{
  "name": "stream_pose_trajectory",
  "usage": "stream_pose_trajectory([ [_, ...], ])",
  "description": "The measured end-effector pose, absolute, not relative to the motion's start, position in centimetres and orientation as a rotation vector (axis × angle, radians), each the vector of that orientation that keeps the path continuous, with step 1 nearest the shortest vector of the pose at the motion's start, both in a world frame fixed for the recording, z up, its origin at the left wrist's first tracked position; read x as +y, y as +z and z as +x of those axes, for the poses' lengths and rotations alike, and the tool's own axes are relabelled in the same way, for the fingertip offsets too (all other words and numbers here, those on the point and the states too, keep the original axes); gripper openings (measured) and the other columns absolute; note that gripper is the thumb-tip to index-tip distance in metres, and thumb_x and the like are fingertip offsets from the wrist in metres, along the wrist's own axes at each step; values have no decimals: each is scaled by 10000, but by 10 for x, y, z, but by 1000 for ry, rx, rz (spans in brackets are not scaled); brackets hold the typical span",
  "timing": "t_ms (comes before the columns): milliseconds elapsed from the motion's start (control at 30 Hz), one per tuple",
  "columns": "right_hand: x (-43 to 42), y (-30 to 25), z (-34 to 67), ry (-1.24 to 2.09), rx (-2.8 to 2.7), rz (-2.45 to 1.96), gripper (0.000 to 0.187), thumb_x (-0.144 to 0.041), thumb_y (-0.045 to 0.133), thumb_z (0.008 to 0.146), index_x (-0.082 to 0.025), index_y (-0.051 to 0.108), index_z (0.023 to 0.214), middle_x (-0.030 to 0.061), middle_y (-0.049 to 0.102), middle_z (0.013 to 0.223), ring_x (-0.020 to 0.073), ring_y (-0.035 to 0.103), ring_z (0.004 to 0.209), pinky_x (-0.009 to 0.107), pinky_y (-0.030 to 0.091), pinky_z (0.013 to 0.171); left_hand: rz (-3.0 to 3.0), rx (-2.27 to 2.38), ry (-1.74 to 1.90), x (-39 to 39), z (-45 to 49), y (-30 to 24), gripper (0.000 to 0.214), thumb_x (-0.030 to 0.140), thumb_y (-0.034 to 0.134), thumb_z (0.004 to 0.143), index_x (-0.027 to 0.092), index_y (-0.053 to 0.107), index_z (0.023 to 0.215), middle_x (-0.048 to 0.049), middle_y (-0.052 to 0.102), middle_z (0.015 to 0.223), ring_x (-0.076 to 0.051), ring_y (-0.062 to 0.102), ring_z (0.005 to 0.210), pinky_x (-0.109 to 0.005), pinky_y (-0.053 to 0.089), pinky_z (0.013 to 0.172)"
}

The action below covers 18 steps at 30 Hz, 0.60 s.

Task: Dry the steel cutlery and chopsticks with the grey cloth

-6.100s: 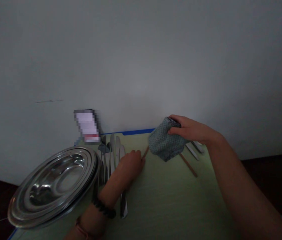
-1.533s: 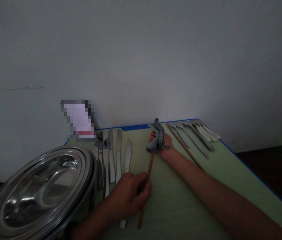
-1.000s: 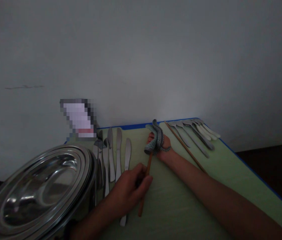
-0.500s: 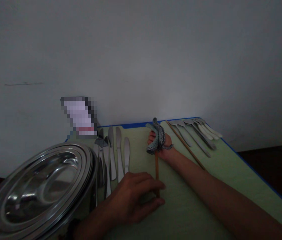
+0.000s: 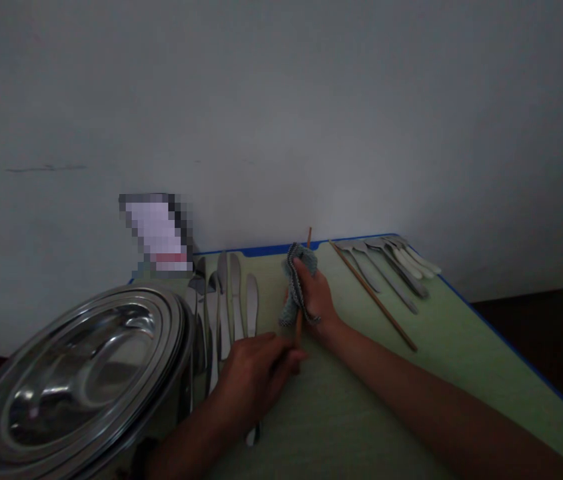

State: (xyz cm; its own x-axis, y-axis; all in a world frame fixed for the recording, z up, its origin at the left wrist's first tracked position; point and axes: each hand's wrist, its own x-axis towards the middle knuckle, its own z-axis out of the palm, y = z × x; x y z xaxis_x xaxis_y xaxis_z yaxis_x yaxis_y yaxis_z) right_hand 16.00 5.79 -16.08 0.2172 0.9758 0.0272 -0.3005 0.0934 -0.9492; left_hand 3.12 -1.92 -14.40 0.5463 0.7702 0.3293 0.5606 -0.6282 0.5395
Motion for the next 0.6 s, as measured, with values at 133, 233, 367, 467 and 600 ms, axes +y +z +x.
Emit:
stream_pose_trajectory([
  [133, 52, -157, 156, 1163, -802, -1055, 247, -449, 595, 697, -225, 591, 801, -11, 636, 691, 196, 603, 765, 311, 464, 683, 2390, 1110, 739, -21, 31, -144, 287, 265, 412, 903, 163, 544, 668, 15, 576, 570, -101, 541, 504, -200, 371, 496],
  [233, 49, -156, 154, 1145, -792, -1047, 249, -434, 541, 737, -213, 608, 828, 3, 657, 763, 201, 600, 833, 319, 458, 747, 2416, 1090, 711, -20, 30, -144, 282, 265, 411, 900, 165, 522, 661, 20, 542, 554, -96, 514, 488, -199, 346, 478],
  [367, 43, -155, 152, 1082, -859, -1084, 260, -407, 492, 768, -207, 642, 841, 7, 664, 864, 198, 584, 914, 322, 422, 839, 2513, 953, 710, -19, 28, -146, 272, 257, 456, 870, 171, 477, 612, 37, 489, 516, -87, 464, 455, -205, 303, 458],
  [467, 42, -156, 151, 1105, -899, -1096, 259, -402, 493, 770, -207, 654, 829, 5, 663, 883, 196, 583, 926, 324, 406, 864, 2546, 901, 714, -19, 28, -148, 274, 256, 471, 865, 172, 460, 603, 44, 475, 506, -81, 447, 446, -207, 290, 458],
  [600, 49, -159, 154, 1214, -915, -1010, 259, -422, 508, 763, -204, 646, 782, 3, 669, 777, 202, 601, 864, 324, 435, 797, 2537, 949, 654, -19, 29, -148, 278, 281, 451, 893, 169, 493, 642, 33, 517, 546, -90, 481, 470, -206, 309, 468],
])
